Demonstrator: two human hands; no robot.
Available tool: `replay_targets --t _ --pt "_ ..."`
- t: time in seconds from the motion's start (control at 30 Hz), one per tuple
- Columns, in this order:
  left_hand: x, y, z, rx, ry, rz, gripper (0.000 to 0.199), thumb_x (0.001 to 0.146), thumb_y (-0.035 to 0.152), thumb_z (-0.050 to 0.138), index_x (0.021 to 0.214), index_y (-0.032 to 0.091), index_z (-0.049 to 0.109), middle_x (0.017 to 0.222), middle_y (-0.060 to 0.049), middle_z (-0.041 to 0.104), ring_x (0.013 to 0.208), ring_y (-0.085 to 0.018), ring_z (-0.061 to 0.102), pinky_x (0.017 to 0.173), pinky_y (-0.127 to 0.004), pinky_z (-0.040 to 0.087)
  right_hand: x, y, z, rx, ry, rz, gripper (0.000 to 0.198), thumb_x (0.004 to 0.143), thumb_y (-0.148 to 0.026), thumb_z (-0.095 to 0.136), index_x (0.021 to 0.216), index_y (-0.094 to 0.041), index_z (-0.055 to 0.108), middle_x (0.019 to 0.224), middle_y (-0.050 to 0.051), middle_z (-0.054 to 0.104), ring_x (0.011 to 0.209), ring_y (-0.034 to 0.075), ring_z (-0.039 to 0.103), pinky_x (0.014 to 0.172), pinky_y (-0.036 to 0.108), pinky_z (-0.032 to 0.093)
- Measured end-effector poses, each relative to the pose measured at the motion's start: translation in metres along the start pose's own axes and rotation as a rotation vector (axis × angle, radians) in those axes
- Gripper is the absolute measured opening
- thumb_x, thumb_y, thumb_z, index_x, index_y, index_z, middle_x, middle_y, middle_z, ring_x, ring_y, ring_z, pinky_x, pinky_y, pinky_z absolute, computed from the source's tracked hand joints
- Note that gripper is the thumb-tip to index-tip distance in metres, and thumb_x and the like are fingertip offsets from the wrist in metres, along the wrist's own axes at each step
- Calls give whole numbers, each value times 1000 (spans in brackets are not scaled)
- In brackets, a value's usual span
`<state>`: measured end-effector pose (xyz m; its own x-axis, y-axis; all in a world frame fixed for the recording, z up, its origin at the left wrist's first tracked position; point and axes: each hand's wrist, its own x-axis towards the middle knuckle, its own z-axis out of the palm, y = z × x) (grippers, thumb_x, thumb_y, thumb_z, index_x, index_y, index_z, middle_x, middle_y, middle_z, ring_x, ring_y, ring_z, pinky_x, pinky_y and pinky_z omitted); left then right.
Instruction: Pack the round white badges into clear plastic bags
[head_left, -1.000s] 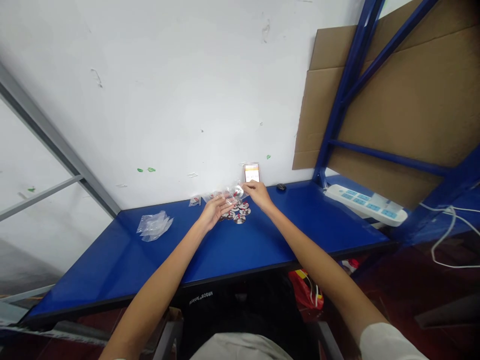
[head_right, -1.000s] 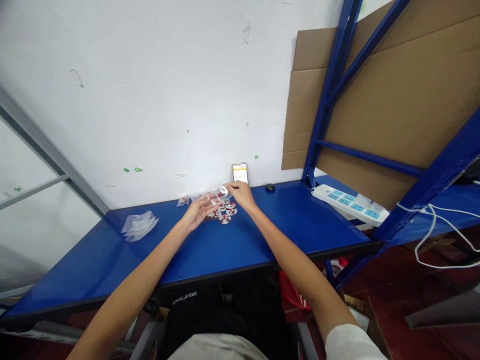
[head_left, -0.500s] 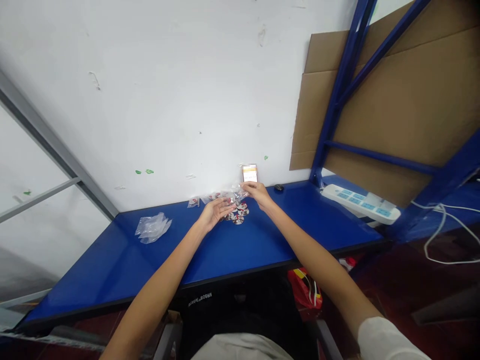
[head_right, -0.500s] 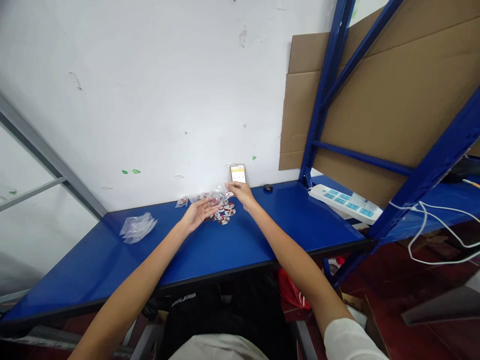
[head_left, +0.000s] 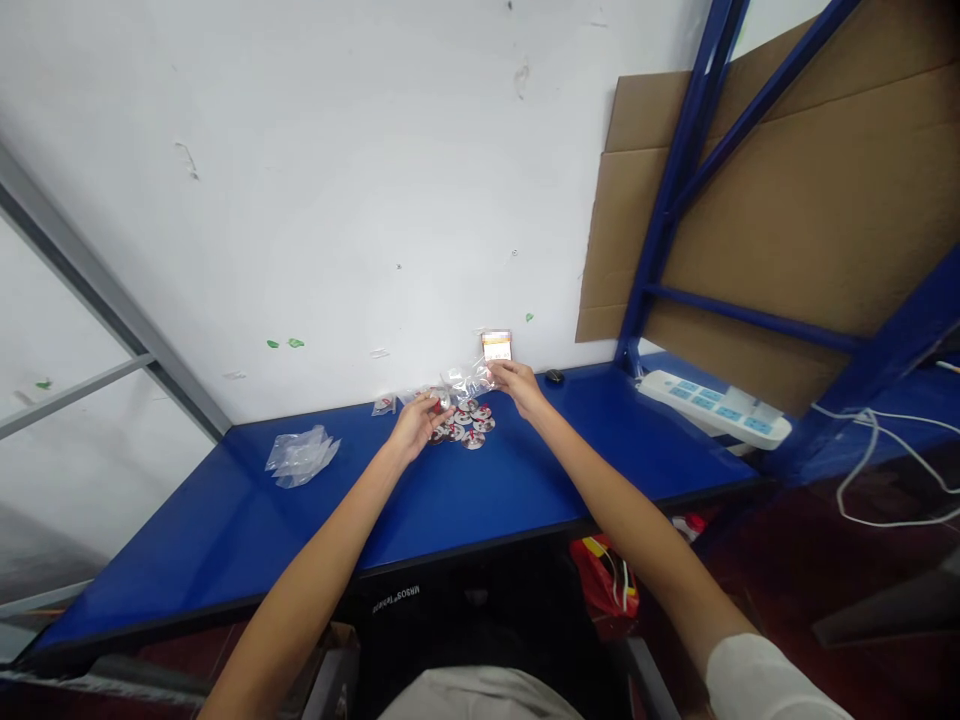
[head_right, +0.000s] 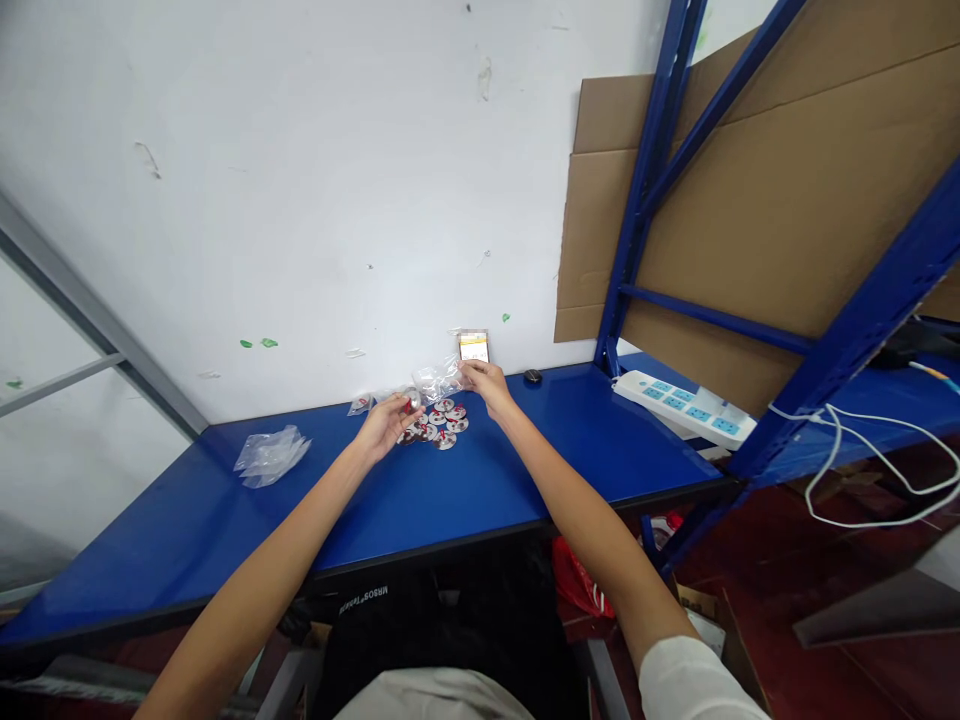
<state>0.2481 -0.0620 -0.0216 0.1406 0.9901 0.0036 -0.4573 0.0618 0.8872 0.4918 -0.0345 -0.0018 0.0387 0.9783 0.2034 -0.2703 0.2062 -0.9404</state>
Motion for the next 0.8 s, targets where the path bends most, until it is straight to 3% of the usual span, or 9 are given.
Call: replay_targets --t 0.17,0.3,0.37,0.43,0.53,0.63,0.7,0.8 --pt "2 4 -6 59 84 89 15 88 15 79 86 17 64 87 -5 69 90 -19 74 110 -47 61 3 2 -4 10 69 25 23 83 -35 81 98 -17 77 85 6 77 78 20 77 73 29 63" --pt "5 11 -10 54 122 145 16 91 17 80 88 16 64 93 -7 73 98 -21 76 107 -46 63 1 2 -2 18 29 33 14 91 -30 75 97 -18 71 82 7 78 67 20 77 64 28 63" --pt "6 14 -10 21 154 135 16 89 17 80 88 15 65 91 -7 73 94 -20 76 97 -39 66 0 3 0 -4 5 49 13 94 -29 74 97 -18 68 80 7 78 67 20 78 61 27 63" --pt "6 15 -8 20 180 90 18 85 18 83 88 15 66 83 -4 70 80 -15 73 76 -28 65 -2 6 3 -31 -19 66 14 97 -30 72 97 -18 65 79 7 79 68 20 79 60 26 63" --pt "2 17 -4 88 125 -28 29 76 24 90 87 15 64 66 5 55 54 -7 55 44 -15 40 -4 13 7 -56 -78 75 14 98 -30 72 96 -19 63 79 7 80 66 19 79 60 25 63" --pt "-6 18 1 206 49 -118 42 72 37 94 82 18 58 60 10 39 43 -3 30 37 -18 13 -5 23 12 -68 -149 77 13 98 -29 72 96 -19 63 79 5 79 61 17 76 58 25 64" --pt "-10 19 2 313 36 -100 45 72 43 94 80 20 56 60 11 34 43 -3 23 39 -20 7 -6 29 15 -81 -176 84 13 97 -28 74 97 -20 63 75 3 76 58 16 75 58 25 64" --pt "-11 21 1 439 35 -10 42 73 46 91 81 20 58 59 11 31 45 -5 22 43 -22 9 -8 33 19 -93 -234 81 14 95 -26 76 99 -20 64 70 -1 72 59 16 75 62 27 66"
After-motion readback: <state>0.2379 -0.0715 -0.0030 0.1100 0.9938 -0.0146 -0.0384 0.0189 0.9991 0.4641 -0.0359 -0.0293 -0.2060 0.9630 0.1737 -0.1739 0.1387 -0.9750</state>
